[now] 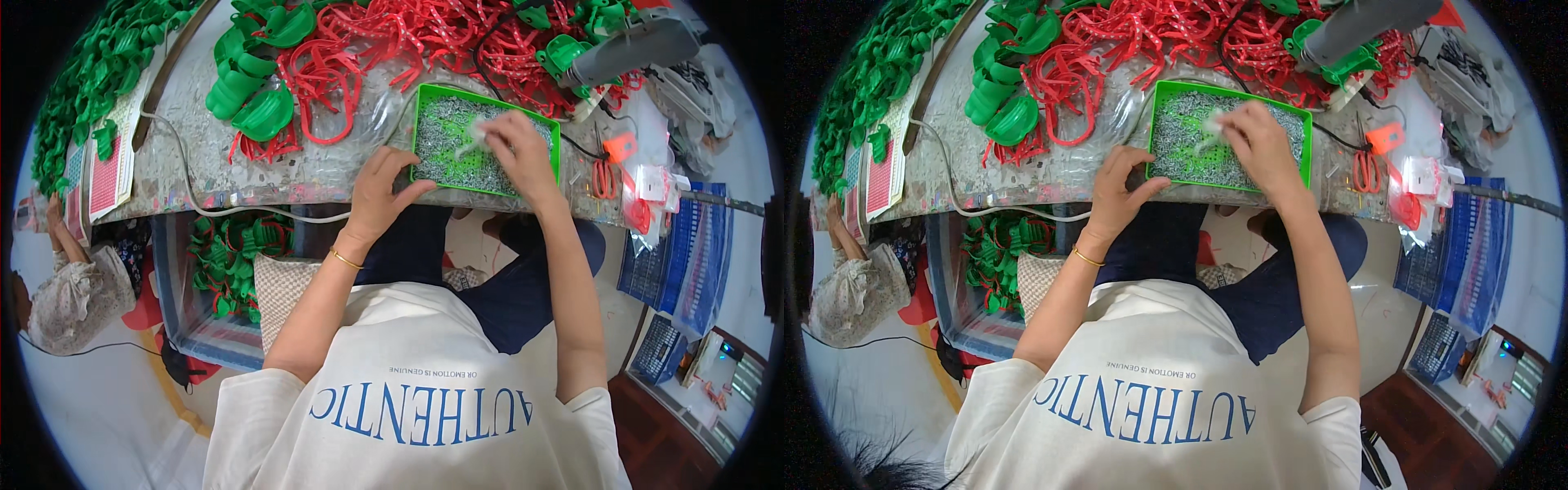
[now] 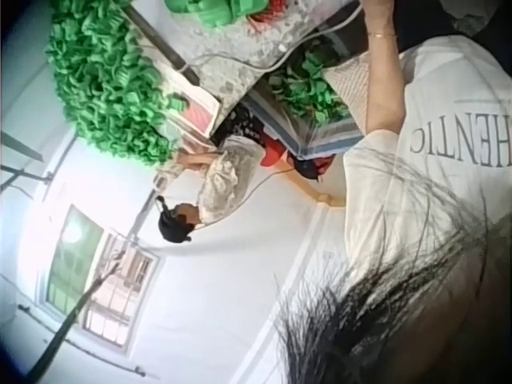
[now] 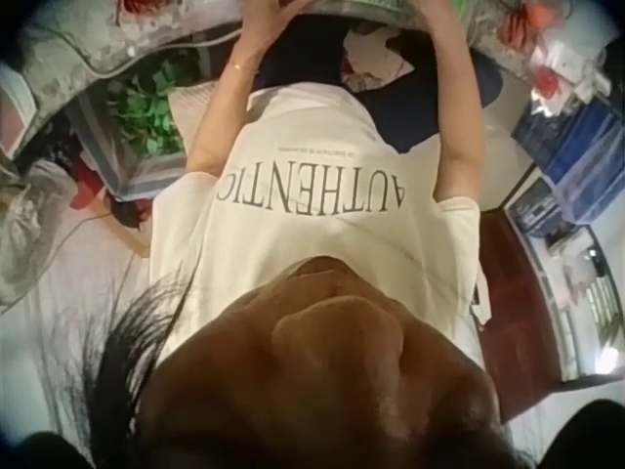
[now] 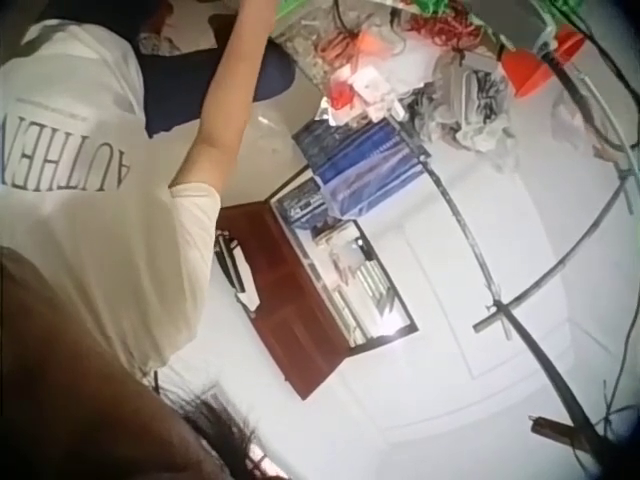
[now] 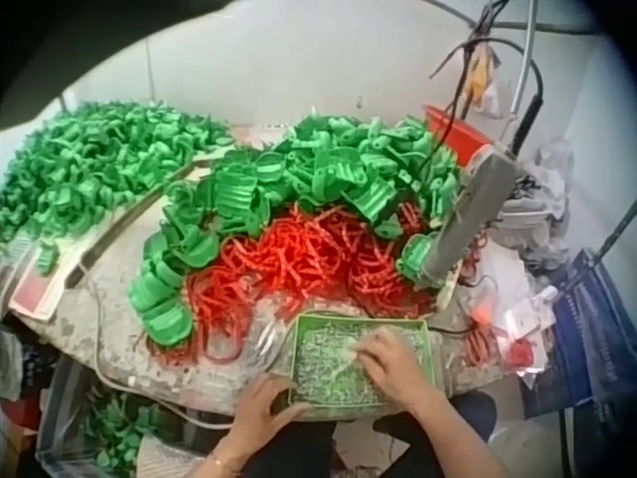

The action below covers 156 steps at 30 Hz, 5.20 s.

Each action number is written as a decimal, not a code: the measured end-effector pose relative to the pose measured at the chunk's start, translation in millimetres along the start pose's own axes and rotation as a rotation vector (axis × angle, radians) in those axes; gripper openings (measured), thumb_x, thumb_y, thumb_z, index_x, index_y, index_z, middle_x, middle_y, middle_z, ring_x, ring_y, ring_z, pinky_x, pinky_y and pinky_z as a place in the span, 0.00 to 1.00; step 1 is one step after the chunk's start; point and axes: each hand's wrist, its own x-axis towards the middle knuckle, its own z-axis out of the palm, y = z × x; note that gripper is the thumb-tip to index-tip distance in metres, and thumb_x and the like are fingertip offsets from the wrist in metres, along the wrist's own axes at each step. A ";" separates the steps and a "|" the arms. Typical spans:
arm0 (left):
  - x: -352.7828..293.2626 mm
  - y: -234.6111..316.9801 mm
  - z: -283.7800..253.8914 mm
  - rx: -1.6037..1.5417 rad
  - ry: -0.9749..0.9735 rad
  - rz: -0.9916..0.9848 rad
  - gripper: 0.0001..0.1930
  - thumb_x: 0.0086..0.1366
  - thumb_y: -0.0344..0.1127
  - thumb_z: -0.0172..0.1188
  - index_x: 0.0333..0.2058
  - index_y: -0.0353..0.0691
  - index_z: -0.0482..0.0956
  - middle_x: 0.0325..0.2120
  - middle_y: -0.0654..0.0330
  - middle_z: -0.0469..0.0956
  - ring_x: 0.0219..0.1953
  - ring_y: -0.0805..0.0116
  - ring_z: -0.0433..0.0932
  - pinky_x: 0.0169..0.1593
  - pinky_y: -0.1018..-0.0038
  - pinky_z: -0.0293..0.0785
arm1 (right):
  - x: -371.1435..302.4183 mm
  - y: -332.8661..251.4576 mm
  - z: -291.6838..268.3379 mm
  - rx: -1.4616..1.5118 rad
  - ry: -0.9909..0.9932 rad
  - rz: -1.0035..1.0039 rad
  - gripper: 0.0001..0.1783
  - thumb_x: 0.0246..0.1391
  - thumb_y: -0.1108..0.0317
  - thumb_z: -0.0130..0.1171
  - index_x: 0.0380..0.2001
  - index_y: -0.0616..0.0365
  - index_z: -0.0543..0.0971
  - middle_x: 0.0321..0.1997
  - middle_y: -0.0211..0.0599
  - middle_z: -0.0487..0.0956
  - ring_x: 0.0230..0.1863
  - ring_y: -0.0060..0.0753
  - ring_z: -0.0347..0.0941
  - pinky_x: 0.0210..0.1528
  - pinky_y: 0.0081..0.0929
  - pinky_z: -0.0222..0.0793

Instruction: Assembling green and red plastic parts using an electric screwdriver and small screws.

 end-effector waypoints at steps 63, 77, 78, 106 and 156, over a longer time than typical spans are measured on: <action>0.7 -0.4 1.7 -0.008 -0.044 -0.039 0.19 0.49 0.34 0.73 0.39 0.38 0.76 0.30 0.59 0.73 0.30 0.65 0.72 0.33 0.73 0.69 | 23.9 -13.6 54.5 0.004 0.056 -0.130 0.08 0.52 0.70 0.61 0.35 0.60 0.80 0.33 0.39 0.74 0.33 0.36 0.75 0.36 0.28 0.70; 2.0 0.9 3.8 -0.008 -0.026 0.003 0.19 0.49 0.34 0.73 0.39 0.39 0.77 0.32 0.60 0.74 0.32 0.65 0.73 0.35 0.73 0.70 | -1.8 -15.2 34.7 0.037 -0.023 -0.034 0.07 0.52 0.73 0.60 0.36 0.60 0.79 0.38 0.39 0.74 0.38 0.38 0.74 0.41 0.31 0.70; 1.0 0.5 2.5 -0.002 -0.024 -0.001 0.19 0.49 0.34 0.73 0.39 0.39 0.77 0.32 0.60 0.74 0.32 0.65 0.73 0.35 0.73 0.70 | -6.7 -18.3 25.7 0.064 -0.052 0.022 0.07 0.52 0.73 0.60 0.36 0.60 0.79 0.38 0.39 0.74 0.38 0.38 0.74 0.41 0.30 0.70; 0.9 -0.8 0.7 -0.011 -0.017 -0.014 0.20 0.48 0.36 0.73 0.39 0.39 0.75 0.30 0.58 0.73 0.29 0.62 0.72 0.32 0.71 0.69 | -16.0 3.9 18.1 -0.037 0.041 0.156 0.10 0.52 0.71 0.62 0.39 0.59 0.80 0.38 0.37 0.76 0.37 0.36 0.75 0.40 0.28 0.70; 1.1 -1.0 1.5 -0.008 -0.033 -0.010 0.20 0.48 0.34 0.73 0.39 0.39 0.76 0.30 0.58 0.74 0.30 0.63 0.73 0.34 0.73 0.70 | 30.9 0.2 36.7 0.022 0.196 0.153 0.10 0.53 0.69 0.62 0.38 0.61 0.82 0.35 0.38 0.78 0.34 0.30 0.76 0.37 0.25 0.70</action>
